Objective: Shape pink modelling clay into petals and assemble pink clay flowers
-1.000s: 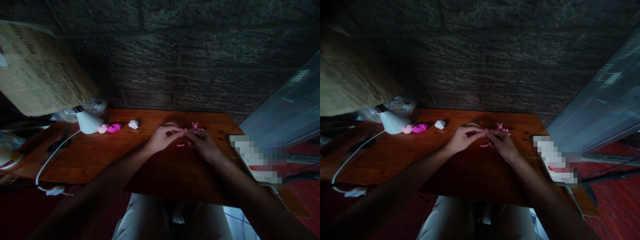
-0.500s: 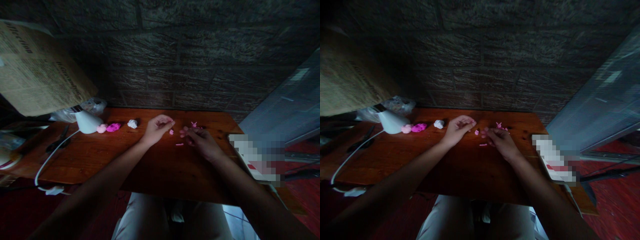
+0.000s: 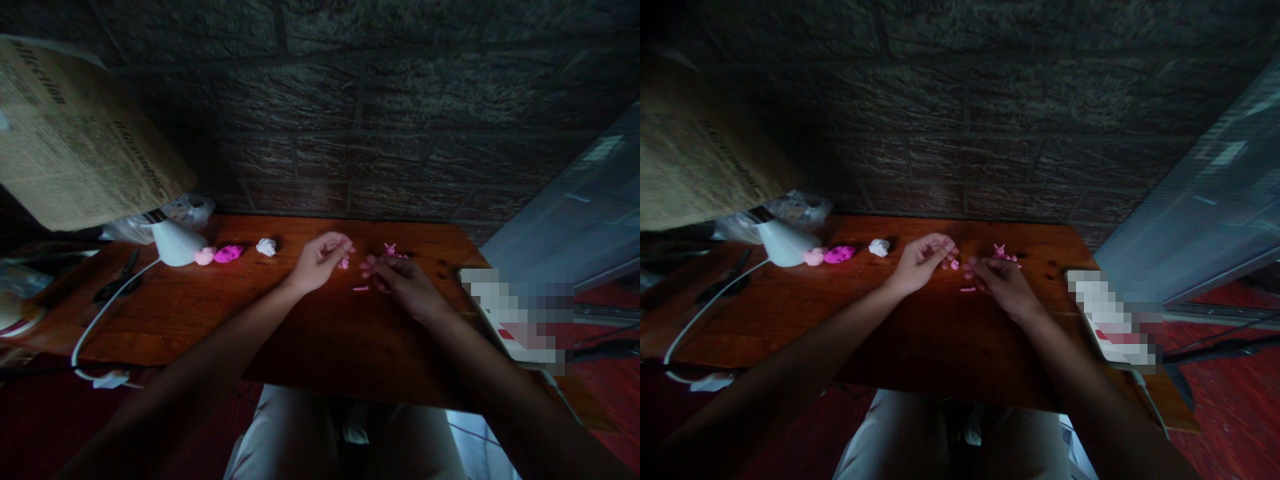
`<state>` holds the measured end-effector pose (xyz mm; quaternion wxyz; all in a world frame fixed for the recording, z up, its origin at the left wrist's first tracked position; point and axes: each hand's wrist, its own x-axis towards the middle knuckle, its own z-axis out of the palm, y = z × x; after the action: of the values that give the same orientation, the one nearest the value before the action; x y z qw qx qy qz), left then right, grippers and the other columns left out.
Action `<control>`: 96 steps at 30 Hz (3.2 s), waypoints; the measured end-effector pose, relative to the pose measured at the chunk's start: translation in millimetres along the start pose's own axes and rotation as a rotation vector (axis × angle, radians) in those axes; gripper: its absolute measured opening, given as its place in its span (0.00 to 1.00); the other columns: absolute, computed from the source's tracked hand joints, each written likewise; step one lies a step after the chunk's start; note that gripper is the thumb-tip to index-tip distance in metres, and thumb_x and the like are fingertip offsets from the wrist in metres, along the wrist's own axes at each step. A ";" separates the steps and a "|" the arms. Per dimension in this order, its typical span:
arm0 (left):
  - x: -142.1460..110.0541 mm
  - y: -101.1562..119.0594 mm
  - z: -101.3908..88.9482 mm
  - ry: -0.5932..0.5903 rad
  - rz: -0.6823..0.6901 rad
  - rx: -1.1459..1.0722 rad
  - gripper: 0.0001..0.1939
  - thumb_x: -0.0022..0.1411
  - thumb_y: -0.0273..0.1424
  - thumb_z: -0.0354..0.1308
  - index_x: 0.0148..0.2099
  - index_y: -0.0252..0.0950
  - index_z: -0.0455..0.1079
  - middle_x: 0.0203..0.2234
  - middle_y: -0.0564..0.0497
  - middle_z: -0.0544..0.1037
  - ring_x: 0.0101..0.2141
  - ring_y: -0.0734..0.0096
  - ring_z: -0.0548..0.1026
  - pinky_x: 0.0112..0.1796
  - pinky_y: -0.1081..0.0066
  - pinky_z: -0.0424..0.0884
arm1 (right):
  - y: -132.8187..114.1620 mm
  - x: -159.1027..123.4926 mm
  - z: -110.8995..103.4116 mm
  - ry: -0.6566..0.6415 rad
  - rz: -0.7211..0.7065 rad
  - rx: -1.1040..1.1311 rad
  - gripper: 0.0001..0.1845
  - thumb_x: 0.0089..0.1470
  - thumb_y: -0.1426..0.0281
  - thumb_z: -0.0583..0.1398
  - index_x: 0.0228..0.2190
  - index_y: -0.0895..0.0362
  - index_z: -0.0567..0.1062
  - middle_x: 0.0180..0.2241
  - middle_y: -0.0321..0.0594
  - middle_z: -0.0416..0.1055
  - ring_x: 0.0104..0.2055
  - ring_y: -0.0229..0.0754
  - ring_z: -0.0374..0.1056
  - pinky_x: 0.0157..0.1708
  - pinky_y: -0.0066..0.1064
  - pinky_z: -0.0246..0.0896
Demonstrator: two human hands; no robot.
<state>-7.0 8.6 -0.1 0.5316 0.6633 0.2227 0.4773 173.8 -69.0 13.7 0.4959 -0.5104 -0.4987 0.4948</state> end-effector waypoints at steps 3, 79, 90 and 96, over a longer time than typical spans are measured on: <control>0.3 -2.0 0.0 0.002 0.001 0.015 0.16 0.65 0.43 0.62 0.41 0.33 0.71 0.34 0.47 0.81 0.27 0.77 0.76 0.30 0.74 0.73 | -0.5 -0.6 0.3 -0.010 -0.006 -0.017 0.27 0.45 0.43 0.68 0.28 0.55 0.83 0.28 0.39 0.77 0.23 0.33 0.57 0.23 0.28 0.51; -11.5 8.5 6.4 -0.198 -0.039 0.247 0.08 0.67 0.31 0.58 0.43 0.31 0.74 0.35 0.47 0.83 0.18 0.83 0.73 0.21 0.80 0.68 | 3.3 -0.7 3.5 -0.055 0.018 0.115 0.19 0.45 0.54 0.71 0.32 0.55 0.84 0.18 0.28 0.60 0.21 0.30 0.49 0.22 0.28 0.41; -13.0 12.6 8.8 -0.241 -0.065 0.282 0.08 0.70 0.31 0.54 0.44 0.32 0.71 0.30 0.52 0.78 0.18 0.84 0.73 0.21 0.80 0.66 | 0.4 -2.6 5.0 0.020 -0.094 0.020 0.18 0.47 0.55 0.70 0.35 0.55 0.85 0.17 0.29 0.63 0.20 0.31 0.53 0.22 0.27 0.49; -12.7 4.8 10.7 -0.182 -0.040 0.194 0.10 0.68 0.34 0.57 0.44 0.31 0.73 0.35 0.49 0.80 0.18 0.84 0.73 0.21 0.80 0.67 | 1.9 -1.3 3.9 0.072 -0.176 -0.067 0.19 0.49 0.54 0.68 0.36 0.56 0.85 0.16 0.29 0.63 0.19 0.33 0.54 0.22 0.28 0.52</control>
<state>-4.4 -8.5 -0.5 0.4924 0.7475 0.2319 0.3808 169.9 -70.2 11.7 0.5377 -0.4985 -0.5398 0.4136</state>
